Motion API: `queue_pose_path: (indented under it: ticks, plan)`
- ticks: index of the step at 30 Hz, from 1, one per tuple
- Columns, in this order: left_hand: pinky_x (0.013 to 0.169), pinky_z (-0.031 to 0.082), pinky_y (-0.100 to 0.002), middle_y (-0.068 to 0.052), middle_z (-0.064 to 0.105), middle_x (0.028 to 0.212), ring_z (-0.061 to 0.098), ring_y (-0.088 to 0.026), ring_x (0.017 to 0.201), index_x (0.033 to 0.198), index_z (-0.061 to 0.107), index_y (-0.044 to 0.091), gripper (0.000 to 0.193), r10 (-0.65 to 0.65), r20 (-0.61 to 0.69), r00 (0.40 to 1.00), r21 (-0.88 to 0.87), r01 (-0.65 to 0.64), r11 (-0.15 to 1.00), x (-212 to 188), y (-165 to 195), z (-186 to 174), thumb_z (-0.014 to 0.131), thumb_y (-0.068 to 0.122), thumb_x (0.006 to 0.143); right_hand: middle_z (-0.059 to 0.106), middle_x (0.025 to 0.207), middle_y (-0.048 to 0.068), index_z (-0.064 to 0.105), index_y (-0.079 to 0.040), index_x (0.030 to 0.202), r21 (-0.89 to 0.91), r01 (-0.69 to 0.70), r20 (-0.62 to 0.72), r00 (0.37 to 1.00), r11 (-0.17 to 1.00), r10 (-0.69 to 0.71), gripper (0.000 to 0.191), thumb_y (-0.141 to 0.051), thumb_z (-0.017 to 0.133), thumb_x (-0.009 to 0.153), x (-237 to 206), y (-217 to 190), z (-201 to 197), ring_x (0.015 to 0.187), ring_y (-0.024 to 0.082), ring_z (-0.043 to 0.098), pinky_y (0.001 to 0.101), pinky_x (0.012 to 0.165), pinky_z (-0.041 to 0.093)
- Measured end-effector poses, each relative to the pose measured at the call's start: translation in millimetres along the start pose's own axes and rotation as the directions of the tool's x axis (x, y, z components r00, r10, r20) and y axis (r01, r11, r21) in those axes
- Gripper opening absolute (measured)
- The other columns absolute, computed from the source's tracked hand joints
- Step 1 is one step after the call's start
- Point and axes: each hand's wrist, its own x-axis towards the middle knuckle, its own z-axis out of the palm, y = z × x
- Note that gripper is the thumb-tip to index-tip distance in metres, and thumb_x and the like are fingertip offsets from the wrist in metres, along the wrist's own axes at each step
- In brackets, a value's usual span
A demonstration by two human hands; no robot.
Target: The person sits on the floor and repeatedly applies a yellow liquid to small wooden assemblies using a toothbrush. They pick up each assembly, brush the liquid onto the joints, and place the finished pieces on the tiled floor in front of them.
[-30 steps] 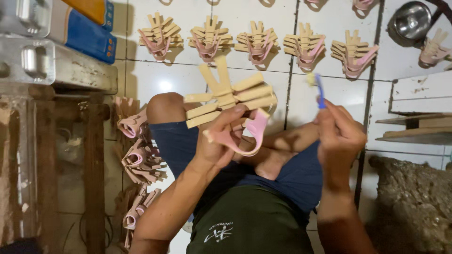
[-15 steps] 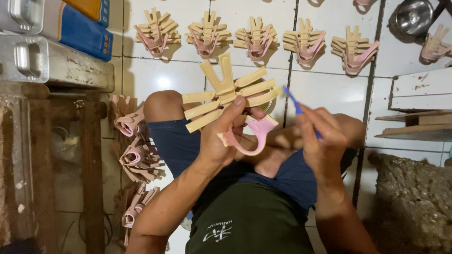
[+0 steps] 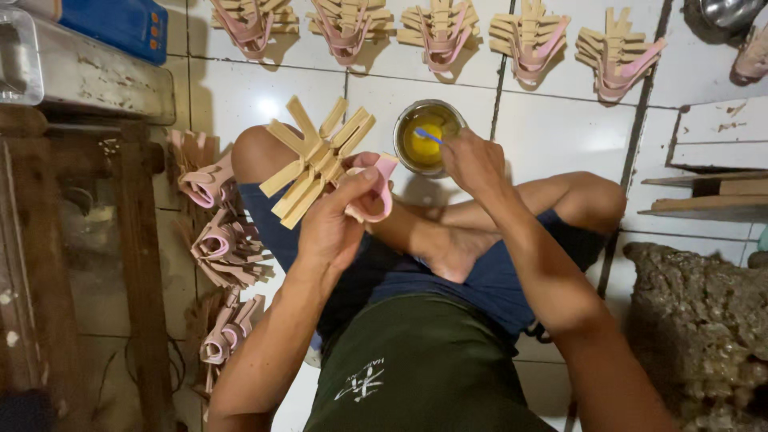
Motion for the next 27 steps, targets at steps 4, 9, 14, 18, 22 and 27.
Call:
queue_pose_path:
  ticks: [4,9,14,18,22,27]
  plan:
    - [0.075,0.058,-0.031,-0.009,0.067,0.104,0.069,-0.018,0.089,0.122,0.058,-0.001,0.037,0.074,-0.072,0.995,0.043,-0.071,0.997,1.6,15.5,0.6,0.071,-0.002,0.087,0.065,0.088,0.019,0.075,-0.012,0.117,0.038,0.008,-0.034,0.999,0.999,-0.007,0.026,-0.023,0.061,0.098,-6.5,14.9,2.1,0.072,0.042,0.065,0.0549,0.063,0.052]
    - [0.064,0.052,-0.025,-0.008,0.068,0.086,0.063,-0.014,0.070,0.113,0.061,-0.002,0.023,0.065,0.086,0.994,0.244,-0.084,0.966,9.6,21.4,9.5,0.071,-0.003,0.093,0.065,0.089,0.015,0.074,-0.010,0.107,-0.265,-0.023,0.014,1.000,0.964,0.027,0.011,-0.015,0.065,0.103,-37.1,64.6,-25.0,0.075,0.037,0.066,0.0489,0.063,0.052]
    - [0.057,0.048,-0.024,-0.004,0.063,0.079,0.058,-0.010,0.065,0.097,0.057,0.001,0.019,0.084,0.113,0.990,0.281,-0.113,0.953,28.0,21.2,43.5,0.075,-0.004,0.091,0.070,0.101,0.015,0.072,0.004,0.124,0.076,0.010,-0.468,0.883,0.997,0.027,0.023,-0.006,0.063,0.105,-95.8,64.8,-84.6,0.078,0.023,0.062,0.0315,0.068,0.048]
    - [0.057,0.054,-0.025,-0.001,0.060,0.075,0.062,-0.011,0.062,0.098,0.058,0.000,0.022,0.120,0.145,0.982,0.306,-0.159,0.939,30.5,12.2,89.7,0.077,-0.001,0.086,0.062,0.081,0.004,0.075,0.003,0.120,0.618,0.074,-0.498,0.808,0.783,0.316,0.021,0.001,0.065,0.101,-113.7,25.2,-81.8,0.065,0.011,0.053,0.0229,0.059,0.040]
    - [0.056,0.055,-0.024,-0.004,0.060,0.069,0.063,-0.011,0.058,0.102,0.056,-0.001,0.027,0.155,0.175,0.972,0.458,-0.220,0.861,16.2,20.7,114.2,0.078,-0.001,0.087,0.065,0.086,0.007,0.071,0.005,0.123,0.588,0.127,-0.449,0.873,0.799,0.192,0.027,0.007,0.066,0.097,-107.0,-3.4,-87.6,0.074,0.013,0.059,0.0239,0.065,0.044]
    - [0.053,0.049,-0.020,0.002,0.060,0.077,0.063,-0.006,0.061,0.130,0.052,0.006,0.055,0.187,0.162,0.969,0.454,-0.242,0.858,6.6,25.4,114.9,0.075,-0.004,0.081,0.065,0.087,0.008,0.072,0.005,0.121,0.571,0.154,-0.482,0.858,0.807,0.177,0.023,0.007,0.067,0.098,-92.3,-24.4,-96.6,0.073,0.012,0.058,0.0242,0.065,0.044]
